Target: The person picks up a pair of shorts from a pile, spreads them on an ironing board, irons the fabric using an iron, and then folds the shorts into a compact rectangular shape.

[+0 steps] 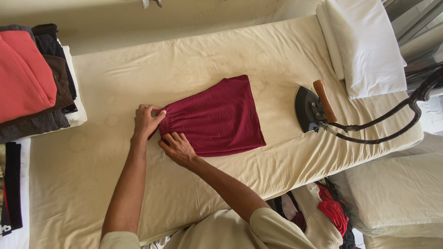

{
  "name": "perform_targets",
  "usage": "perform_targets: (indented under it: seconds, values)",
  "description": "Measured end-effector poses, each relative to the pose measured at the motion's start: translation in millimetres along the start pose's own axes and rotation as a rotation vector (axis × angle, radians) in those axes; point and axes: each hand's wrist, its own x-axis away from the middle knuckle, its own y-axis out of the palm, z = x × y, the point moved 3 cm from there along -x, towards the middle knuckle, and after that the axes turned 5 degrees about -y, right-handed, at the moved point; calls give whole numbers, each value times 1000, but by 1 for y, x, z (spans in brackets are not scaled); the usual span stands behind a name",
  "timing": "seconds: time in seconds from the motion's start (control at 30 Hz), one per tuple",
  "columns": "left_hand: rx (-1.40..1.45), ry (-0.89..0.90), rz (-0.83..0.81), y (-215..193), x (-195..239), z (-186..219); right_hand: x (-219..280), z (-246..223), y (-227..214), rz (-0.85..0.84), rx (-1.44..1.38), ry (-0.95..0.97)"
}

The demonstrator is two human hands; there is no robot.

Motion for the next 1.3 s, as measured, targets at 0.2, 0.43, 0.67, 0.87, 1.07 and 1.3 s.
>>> perform_targets:
  seconds: [0.2,0.43,0.67,0.87,1.07,1.3]
  values:
    - [236,-72,-157,-26,25,32,-8,5,-34,57,44,15]
    - [304,-151,-230,-52,34,46,-6,0,-35,167,-169,40]
    - [201,-225,-232,-106,64,40,-14,-49,-82,205,-551,290]
    - [153,-108,-236,-123,71,75,-8,-33,-97,229,-870,640]
    - [327,76,-485,-79,46,179,40,58,-136,286,-865,1061]
    - [47,134,-654,4,11,205,102,130,-153,252,-804,1305]
